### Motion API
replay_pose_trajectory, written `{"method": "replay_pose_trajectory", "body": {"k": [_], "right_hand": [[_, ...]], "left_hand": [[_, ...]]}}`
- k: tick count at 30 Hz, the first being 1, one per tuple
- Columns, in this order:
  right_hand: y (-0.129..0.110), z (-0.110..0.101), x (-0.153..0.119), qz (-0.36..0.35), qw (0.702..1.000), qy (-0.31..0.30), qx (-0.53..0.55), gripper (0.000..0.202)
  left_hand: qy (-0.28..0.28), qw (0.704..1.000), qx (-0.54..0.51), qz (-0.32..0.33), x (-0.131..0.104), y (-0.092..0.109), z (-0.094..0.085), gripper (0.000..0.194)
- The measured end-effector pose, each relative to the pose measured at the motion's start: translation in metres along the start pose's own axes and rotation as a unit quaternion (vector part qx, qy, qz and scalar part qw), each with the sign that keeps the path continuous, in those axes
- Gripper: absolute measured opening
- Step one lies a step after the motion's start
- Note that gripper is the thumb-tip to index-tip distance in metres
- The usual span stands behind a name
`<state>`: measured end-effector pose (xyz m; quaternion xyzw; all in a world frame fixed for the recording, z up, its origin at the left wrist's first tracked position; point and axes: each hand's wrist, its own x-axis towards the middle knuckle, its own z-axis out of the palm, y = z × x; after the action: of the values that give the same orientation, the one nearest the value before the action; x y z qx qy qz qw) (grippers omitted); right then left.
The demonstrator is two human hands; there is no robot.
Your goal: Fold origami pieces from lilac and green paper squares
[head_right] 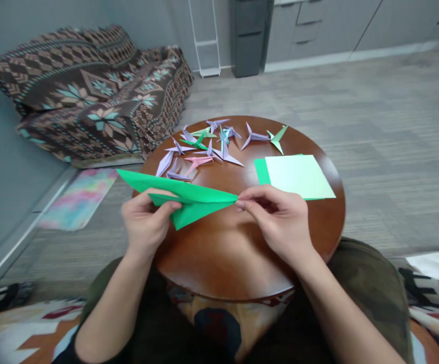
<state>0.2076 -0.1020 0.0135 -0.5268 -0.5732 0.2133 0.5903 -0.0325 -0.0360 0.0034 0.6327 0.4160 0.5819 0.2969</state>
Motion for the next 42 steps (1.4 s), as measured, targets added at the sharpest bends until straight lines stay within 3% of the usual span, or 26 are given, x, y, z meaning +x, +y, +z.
{"method": "replay_pose_trajectory", "body": {"k": [6,11,15,20,23,28,33,37,41,42], "right_hand": [[0.000,-0.005,0.003,0.028,0.999,-0.019,0.011,0.007],[0.000,-0.006,0.003,-0.013,0.999,-0.025,0.029,0.014],[0.000,-0.005,0.002,-0.048,0.997,-0.055,-0.023,0.010],[0.002,-0.007,0.001,-0.044,0.996,-0.040,-0.069,0.009],[0.002,-0.006,0.002,-0.021,0.999,-0.035,-0.015,0.009],[-0.002,0.003,0.002,0.042,0.992,-0.069,0.101,0.031],[-0.008,0.012,-0.001,0.056,0.994,-0.068,0.069,0.013],[-0.010,0.016,-0.004,0.095,0.991,-0.044,0.080,0.010],[-0.007,0.016,-0.005,0.120,0.987,-0.030,0.099,0.011],[-0.006,0.014,-0.003,0.121,0.987,-0.023,0.105,0.011]], "left_hand": [[0.028,0.999,0.015,0.006,0.002,-0.001,-0.002,0.008],[0.025,0.999,0.038,0.025,0.001,0.001,-0.003,0.007],[0.025,0.998,0.041,0.034,0.001,0.001,-0.003,0.008],[0.028,0.999,0.020,0.041,0.001,0.001,-0.004,0.009],[0.026,0.999,0.032,0.035,0.001,0.001,-0.004,0.008],[0.029,0.999,0.009,0.045,-0.003,0.002,0.002,0.010],[0.024,0.997,0.028,0.070,-0.009,0.010,0.012,0.025],[0.025,0.997,0.051,0.057,-0.013,0.014,0.017,0.033],[0.005,0.999,-0.010,0.039,-0.019,0.010,0.024,0.026],[-0.012,0.999,-0.022,0.035,-0.019,0.009,0.025,0.032]]}}
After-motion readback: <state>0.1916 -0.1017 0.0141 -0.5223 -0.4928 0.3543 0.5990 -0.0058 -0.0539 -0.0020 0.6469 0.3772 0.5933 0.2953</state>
